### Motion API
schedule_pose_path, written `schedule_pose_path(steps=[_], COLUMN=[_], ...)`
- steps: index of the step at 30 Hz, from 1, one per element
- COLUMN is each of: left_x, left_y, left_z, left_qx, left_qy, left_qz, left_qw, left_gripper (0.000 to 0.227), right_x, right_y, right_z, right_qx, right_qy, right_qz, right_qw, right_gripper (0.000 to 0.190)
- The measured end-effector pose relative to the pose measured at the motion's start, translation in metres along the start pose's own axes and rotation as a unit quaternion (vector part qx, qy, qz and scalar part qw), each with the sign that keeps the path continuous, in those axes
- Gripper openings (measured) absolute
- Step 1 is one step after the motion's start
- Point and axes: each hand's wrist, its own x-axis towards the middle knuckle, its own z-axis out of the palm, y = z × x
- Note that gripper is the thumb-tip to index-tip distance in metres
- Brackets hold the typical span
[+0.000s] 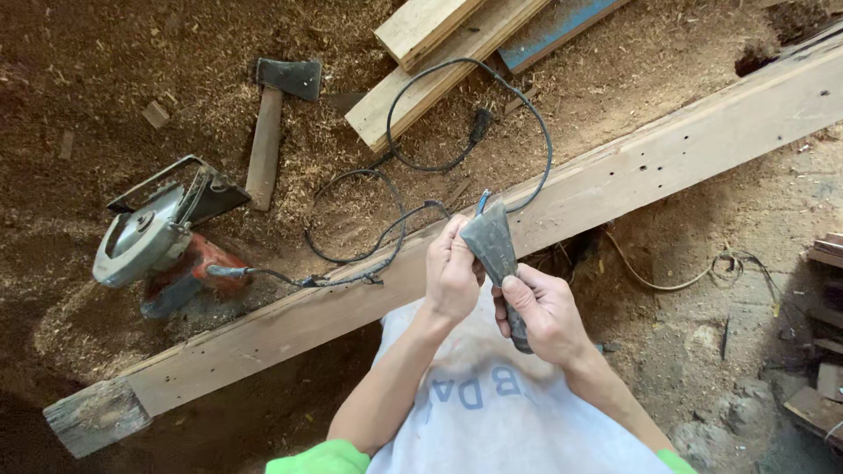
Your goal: The person uses a chisel and a small axe to chip away at a wooden plank. They then pick up a circular saw and proceed to strip the insulation from its power cord using the chisel, exposing the internal wires.
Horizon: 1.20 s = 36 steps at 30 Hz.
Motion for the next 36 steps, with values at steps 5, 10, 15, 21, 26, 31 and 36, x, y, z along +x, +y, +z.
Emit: schedule_pose_path(steps=[5, 10, 15, 21, 26, 31, 36], left_x=[-0.003, -0.002, -0.01, -0.014, -0.026, -0.039, 0.001], left_y=[-0.01, -0.008, -0.002, -0.003, 0.002, 0.021, -0.014], left_z=[0.004, 0.002, 0.006, -0.002, -0.012, -0.018, -0.012], left_qx=[-0.002, 0.014, -0.072, -0.19, -0.332, -0.367, -0.205], left_qy=[0.016, 0.019, -0.002, -0.019, -0.094, -0.056, 0.02], left_qz=[0.056, 0.044, 0.0, -0.068, -0.106, -0.094, -0.061], left_qw=[0.998, 0.999, 0.997, 0.979, 0.933, 0.924, 0.977], left_gripper=[0.032, 0.033, 0.033, 0.032, 0.039, 0.046, 0.032], right_x=[-0.004, -0.004, -0.004, -0.006, 0.003, 0.042, 0.035], right_y=[0.006, 0.02, 0.015, 0.031, 0.021, -0.077, -0.031], right_z=[0.014, 0.018, 0.023, 0.011, 0.004, -0.071, -0.068], right_qx=[0.036, 0.057, 0.036, 0.051, 0.015, 0.29, 0.09], right_qy=[0.044, 0.079, 0.101, 0.088, 0.111, 0.303, 0.205], right_qz=[-0.02, -0.034, -0.068, -0.07, -0.093, -0.141, -0.087], right_qw=[0.998, 0.995, 0.992, 0.992, 0.989, 0.897, 0.971], right_gripper=[0.031, 0.032, 0.035, 0.037, 0.036, 0.052, 0.036])
